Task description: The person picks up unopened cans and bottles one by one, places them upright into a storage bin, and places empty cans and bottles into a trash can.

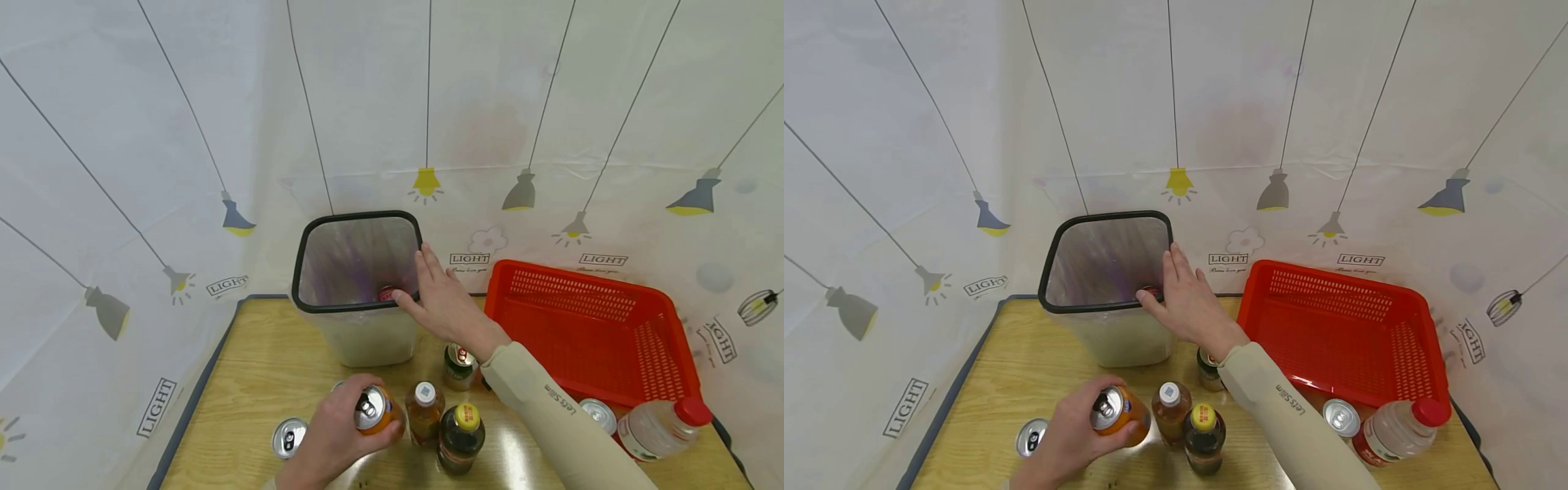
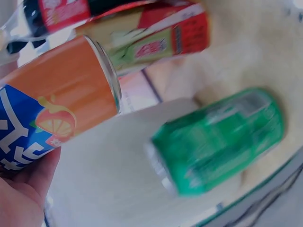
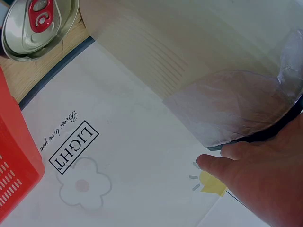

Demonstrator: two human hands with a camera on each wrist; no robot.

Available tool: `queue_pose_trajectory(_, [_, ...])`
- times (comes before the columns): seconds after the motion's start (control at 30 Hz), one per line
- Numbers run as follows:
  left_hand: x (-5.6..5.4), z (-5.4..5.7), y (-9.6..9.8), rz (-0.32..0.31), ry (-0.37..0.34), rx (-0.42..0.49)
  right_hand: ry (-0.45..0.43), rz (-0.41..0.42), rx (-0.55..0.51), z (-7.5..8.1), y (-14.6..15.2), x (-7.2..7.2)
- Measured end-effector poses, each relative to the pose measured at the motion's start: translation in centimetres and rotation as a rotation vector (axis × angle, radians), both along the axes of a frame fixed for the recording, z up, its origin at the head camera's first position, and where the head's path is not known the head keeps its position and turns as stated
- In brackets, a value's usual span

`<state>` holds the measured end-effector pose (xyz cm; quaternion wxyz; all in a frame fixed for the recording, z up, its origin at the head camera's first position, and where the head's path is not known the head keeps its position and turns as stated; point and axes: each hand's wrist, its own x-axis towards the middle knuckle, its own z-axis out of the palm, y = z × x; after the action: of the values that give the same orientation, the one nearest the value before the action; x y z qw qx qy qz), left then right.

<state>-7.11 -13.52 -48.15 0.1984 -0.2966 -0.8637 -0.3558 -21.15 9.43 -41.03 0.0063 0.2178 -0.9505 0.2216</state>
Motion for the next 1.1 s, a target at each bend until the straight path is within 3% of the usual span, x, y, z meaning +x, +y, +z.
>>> queue_pose_trajectory(0.2, [-0.6, 2.7, -0.8, -0.025, 0.055, 0.039, -0.007, 0.0, -0.002, 0.1, 0.0, 0.1])
queue_pose_trajectory(0.47, [-2.0, 6.2, -1.2, -0.057, 0.215, 0.08, -0.004, -0.001, -0.002, 0.2, 0.0, 0.0])
queue_pose_trajectory(0.83, [-3.7, 10.5, -2.2, -0.002, 0.266, 0.105, -0.007, -0.004, -0.006, 0.1, 0.0, 0.0])
queue_pose_trajectory(1.1, [-6.1, 13.1, -2.6, 0.091, 0.306, 0.123, -0.017, 0.0, -0.017, 0.0, 0.0, 0.0])
